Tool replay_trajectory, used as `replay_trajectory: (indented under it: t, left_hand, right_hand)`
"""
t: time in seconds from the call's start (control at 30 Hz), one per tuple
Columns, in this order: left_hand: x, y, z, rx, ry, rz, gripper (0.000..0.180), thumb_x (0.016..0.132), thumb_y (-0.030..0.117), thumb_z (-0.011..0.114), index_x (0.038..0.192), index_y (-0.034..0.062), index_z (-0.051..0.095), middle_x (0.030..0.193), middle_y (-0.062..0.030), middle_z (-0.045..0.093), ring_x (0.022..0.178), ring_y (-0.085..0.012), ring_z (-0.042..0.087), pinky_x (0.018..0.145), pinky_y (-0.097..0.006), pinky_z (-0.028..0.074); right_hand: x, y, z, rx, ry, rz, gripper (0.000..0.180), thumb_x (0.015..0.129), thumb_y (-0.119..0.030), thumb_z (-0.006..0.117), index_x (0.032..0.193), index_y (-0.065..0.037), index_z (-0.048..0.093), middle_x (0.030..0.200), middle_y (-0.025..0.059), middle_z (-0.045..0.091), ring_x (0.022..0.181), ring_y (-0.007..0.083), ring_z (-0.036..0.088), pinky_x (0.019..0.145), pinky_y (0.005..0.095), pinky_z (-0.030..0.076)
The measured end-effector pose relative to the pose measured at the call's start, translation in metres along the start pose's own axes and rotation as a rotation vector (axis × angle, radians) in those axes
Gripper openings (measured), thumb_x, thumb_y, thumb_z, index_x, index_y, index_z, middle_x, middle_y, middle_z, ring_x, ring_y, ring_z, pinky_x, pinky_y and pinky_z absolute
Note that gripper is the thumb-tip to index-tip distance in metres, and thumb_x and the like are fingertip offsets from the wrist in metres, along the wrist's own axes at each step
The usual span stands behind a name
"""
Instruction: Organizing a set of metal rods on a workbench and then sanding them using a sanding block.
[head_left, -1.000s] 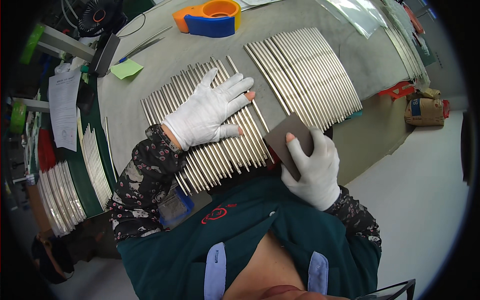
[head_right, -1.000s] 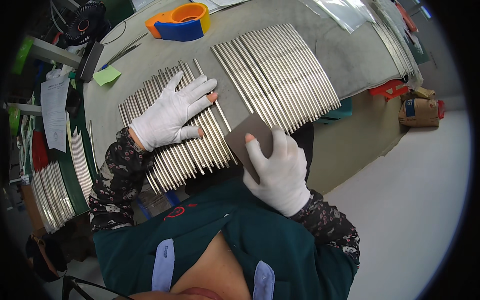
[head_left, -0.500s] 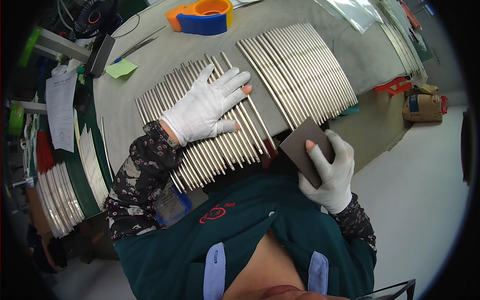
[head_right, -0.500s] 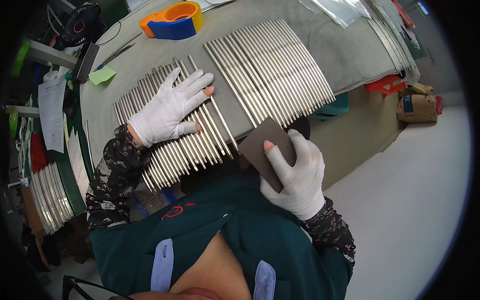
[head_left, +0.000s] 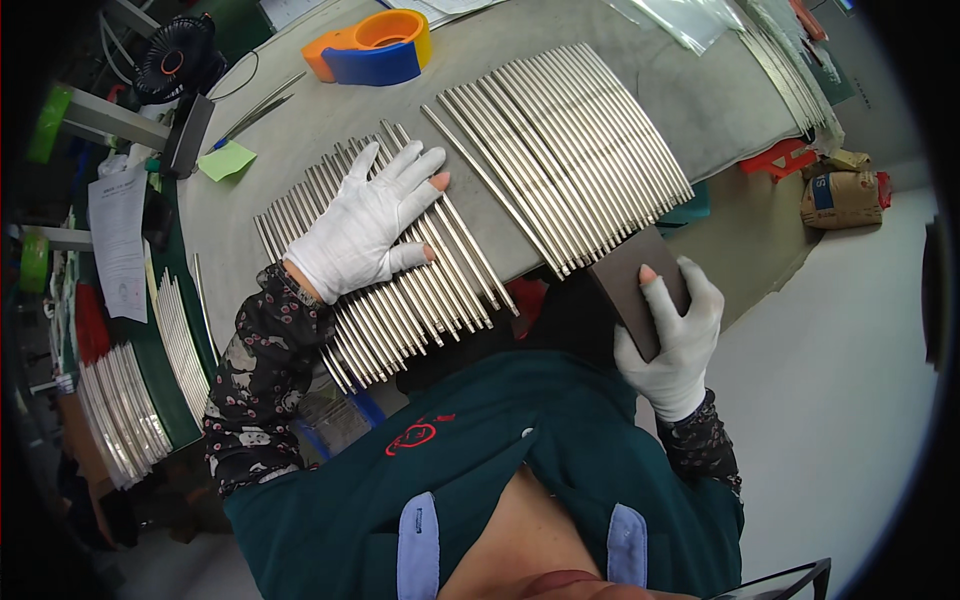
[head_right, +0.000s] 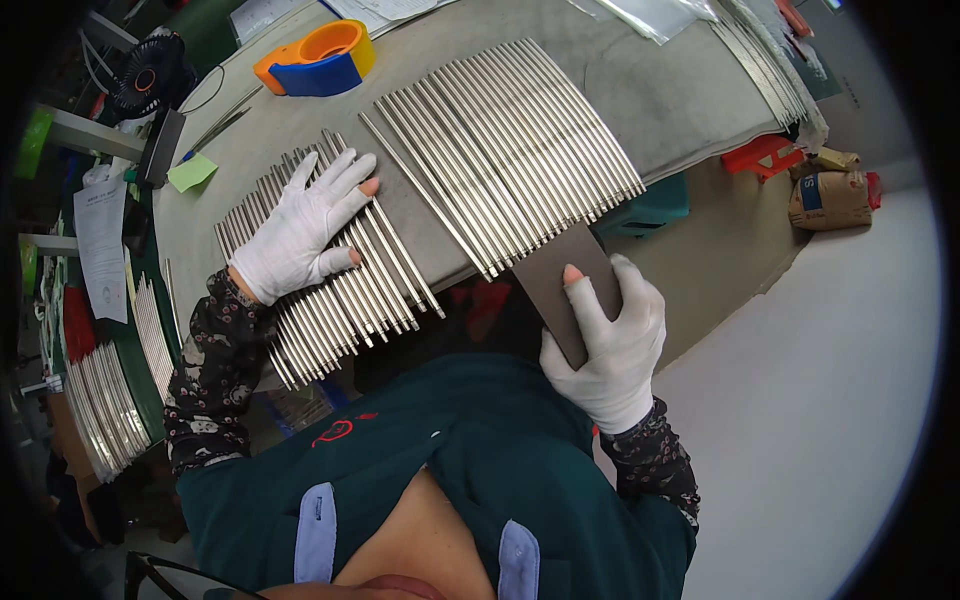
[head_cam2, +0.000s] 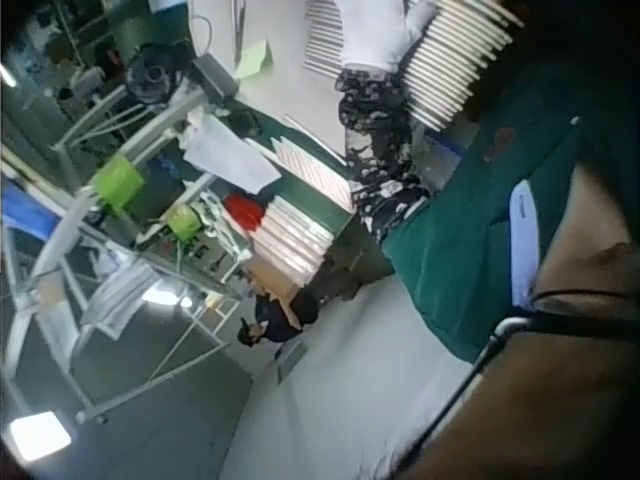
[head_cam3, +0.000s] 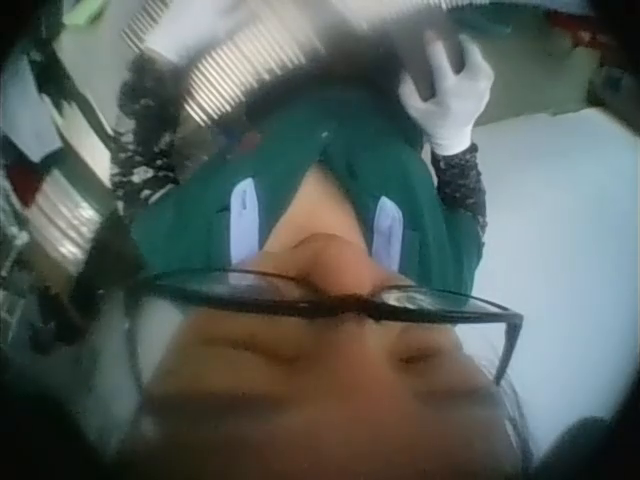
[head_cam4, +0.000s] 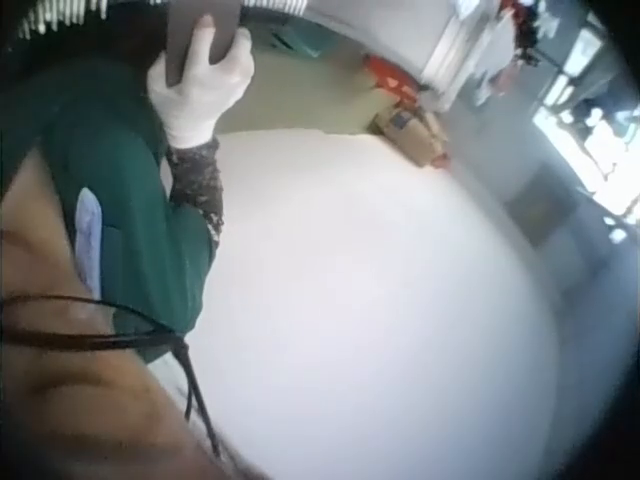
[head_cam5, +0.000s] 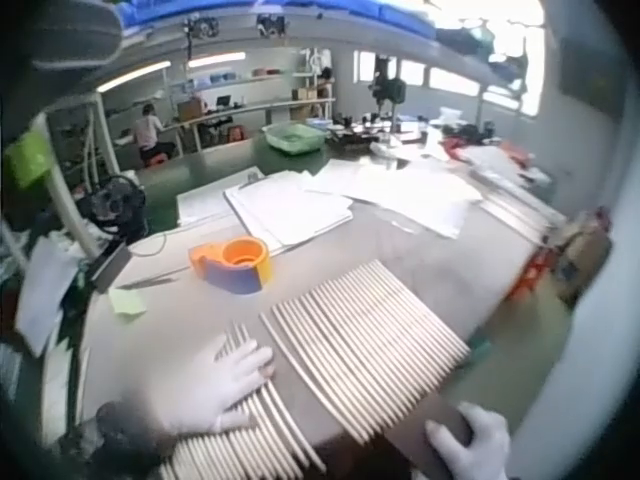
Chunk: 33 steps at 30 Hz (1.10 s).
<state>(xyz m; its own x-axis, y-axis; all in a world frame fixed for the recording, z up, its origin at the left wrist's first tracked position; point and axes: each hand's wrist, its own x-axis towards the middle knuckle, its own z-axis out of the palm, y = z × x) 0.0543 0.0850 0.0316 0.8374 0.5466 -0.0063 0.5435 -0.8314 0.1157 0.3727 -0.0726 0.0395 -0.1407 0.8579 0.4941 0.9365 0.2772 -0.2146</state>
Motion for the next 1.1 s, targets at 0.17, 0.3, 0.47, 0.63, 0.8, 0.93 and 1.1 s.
replay_trajectory:
  t: [0.17,0.3,0.47,0.63,0.8,0.93,1.1]
  left_hand:
    - [0.022,0.003,0.008,0.040,0.045,0.002,0.082,0.090,0.069,0.029,0.148,0.0110,0.025,0.151,-0.0211,0.027,0.138,-0.0420,0.027,0.111,-0.060,0.015]
    - [0.043,0.007,0.012,0.060,0.081,0.016,0.079,0.089,0.062,0.039,0.145,0.0067,0.029,0.151,-0.0199,0.028,0.139,-0.0378,0.027,0.112,-0.059,0.017]
    - [0.046,0.001,0.014,0.035,0.104,0.073,0.084,0.090,0.070,0.027,0.151,0.0136,0.017,0.151,-0.0215,0.025,0.139,-0.0417,0.025,0.112,-0.059,0.016]
    - [0.037,-0.011,0.003,-0.055,0.183,-0.001,0.082,0.090,0.070,0.028,0.145,0.0102,0.032,0.151,-0.0204,0.027,0.140,-0.0385,0.025,0.110,-0.062,0.016]
    - [0.027,-0.012,0.010,0.065,0.060,0.005,0.083,0.089,0.070,0.028,0.146,0.0098,0.031,0.151,-0.0197,0.027,0.139,-0.0395,0.027,0.110,-0.062,0.017]
    - [0.023,-0.010,0.008,0.039,0.034,-0.006,0.082,0.089,0.069,0.031,0.147,0.0113,0.028,0.151,-0.0204,0.027,0.139,-0.0404,0.027,0.110,-0.062,0.017]
    - [0.020,-0.009,0.006,0.045,0.033,-0.009,0.082,0.089,0.068,0.034,0.148,0.0110,0.027,0.151,-0.0212,0.027,0.139,-0.0409,0.027,0.110,-0.061,0.018]
  right_hand:
    - [0.006,-0.002,0.010,0.012,0.002,0.030,0.062,0.058,-0.012,0.073,0.118,-0.011,0.059,0.122,0.0206,0.047,0.102,0.0353,0.050,0.085,0.0425,0.045]
    - [0.009,-0.006,0.011,0.043,-0.028,0.015,0.062,0.058,-0.013,0.073,0.118,-0.011,0.059,0.122,0.0206,0.047,0.101,0.0352,0.050,0.085,0.0426,0.045]
    - [0.004,-0.009,0.007,0.043,-0.054,-0.004,0.064,0.058,-0.013,0.073,0.120,-0.013,0.058,0.123,0.0211,0.047,0.101,0.0348,0.050,0.084,0.0421,0.045]
    - [-0.003,-0.016,0.008,0.099,-0.067,-0.077,0.065,0.058,-0.014,0.074,0.121,-0.015,0.058,0.123,0.0217,0.046,0.100,0.0341,0.050,0.083,0.0410,0.045]
    - [0.002,-0.022,0.012,0.083,-0.089,-0.093,0.065,0.059,-0.016,0.074,0.122,-0.015,0.057,0.124,0.0217,0.046,0.099,0.0330,0.050,0.080,0.0410,0.045]
    - [0.015,-0.033,0.019,0.046,-0.142,-0.121,0.061,0.060,-0.019,0.073,0.119,-0.015,0.059,0.123,0.0214,0.046,0.097,0.0326,0.050,0.076,0.0402,0.044]
    - [0.058,-0.054,0.041,-0.026,-0.204,-0.092,0.059,0.063,-0.023,0.074,0.119,-0.013,0.059,0.115,0.0195,0.046,0.094,0.0330,0.052,0.071,0.0411,0.045]
